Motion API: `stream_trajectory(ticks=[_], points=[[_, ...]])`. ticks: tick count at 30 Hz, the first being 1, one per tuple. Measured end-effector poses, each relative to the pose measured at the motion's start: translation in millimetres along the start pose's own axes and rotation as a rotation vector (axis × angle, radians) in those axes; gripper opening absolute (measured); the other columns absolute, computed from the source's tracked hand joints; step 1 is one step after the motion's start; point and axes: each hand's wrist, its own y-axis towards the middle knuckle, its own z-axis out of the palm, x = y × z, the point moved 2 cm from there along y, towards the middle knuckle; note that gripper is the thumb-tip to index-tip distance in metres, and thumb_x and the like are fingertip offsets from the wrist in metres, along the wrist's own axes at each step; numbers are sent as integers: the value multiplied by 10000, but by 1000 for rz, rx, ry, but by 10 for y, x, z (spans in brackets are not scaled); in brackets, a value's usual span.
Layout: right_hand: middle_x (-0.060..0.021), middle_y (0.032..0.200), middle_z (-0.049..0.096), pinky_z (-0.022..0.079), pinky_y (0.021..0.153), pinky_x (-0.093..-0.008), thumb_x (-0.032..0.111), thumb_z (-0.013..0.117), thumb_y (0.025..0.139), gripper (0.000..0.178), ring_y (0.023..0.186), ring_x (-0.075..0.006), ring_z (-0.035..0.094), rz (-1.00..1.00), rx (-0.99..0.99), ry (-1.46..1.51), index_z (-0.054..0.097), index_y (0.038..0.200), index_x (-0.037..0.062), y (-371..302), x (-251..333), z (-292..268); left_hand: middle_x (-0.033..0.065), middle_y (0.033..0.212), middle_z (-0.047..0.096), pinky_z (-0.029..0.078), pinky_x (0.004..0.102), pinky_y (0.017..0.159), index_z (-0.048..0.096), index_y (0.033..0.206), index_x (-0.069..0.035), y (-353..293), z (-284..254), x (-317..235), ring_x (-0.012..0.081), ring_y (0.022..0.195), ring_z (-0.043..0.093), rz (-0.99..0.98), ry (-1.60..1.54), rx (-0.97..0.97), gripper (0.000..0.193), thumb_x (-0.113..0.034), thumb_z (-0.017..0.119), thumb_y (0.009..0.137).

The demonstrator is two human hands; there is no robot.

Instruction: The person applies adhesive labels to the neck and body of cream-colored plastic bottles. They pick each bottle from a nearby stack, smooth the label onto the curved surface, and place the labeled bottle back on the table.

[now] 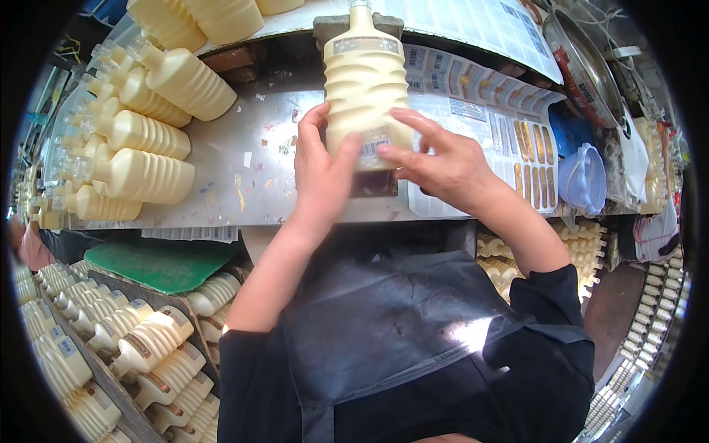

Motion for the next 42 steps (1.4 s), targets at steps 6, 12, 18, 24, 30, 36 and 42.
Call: stream_trajectory(ticks=[6,12,18,24,30,36,42], points=[[-43,913,641,438,632,-221,113,750,922,137,709,-75,561,599,-79,419,689,1006,24,-129,-19,44,216,1400,519,410,417,1109,390,1457,26,-41,17,56,281,1297,517,20,-219,-7,616,-258,657,980],[51,834,470,409,641,-194,211,830,866,432,734,-27,436,942,-168,543,548,1129,16,19,-1,341,211,1390,529,427,403,1103,396,1452,16,-46,41,-9,268,1294,525,8,-125,-10,642,-232,705,947],[60,839,458,388,627,-177,227,850,849,477,725,-16,408,974,-199,591,539,1148,22,8,-4,397,172,1395,503,391,379,1120,371,1476,-3,-44,31,-19,232,1281,505,-10,-97,24,610,-212,675,989],[21,852,517,449,671,-236,268,831,846,497,764,-64,488,1031,-268,970,549,1168,15,-19,-53,352,180,1386,519,426,392,1097,391,1452,0,-35,10,11,234,1256,524,-26,-304,10,604,-206,686,966],[0,894,517,474,693,-247,245,828,840,524,796,-76,519,1007,-184,797,527,1201,15,-37,-19,351,176,1387,510,431,393,1097,376,1459,-4,-65,28,-4,238,1261,519,-18,-201,17,670,-189,735,924],[30,917,456,437,674,-180,183,844,838,548,774,-23,444,1003,-140,602,499,1231,19,-15,36,370,176,1366,517,437,397,1094,387,1449,7,-69,29,-1,242,1262,519,-27,-189,2,725,-186,785,875],[29,922,453,436,688,-177,191,848,835,559,783,-26,438,1012,-151,599,499,1237,19,-8,26,386,176,1365,519,436,394,1094,398,1445,7,-67,7,12,244,1257,523,-23,-166,10,728,-198,793,869]])
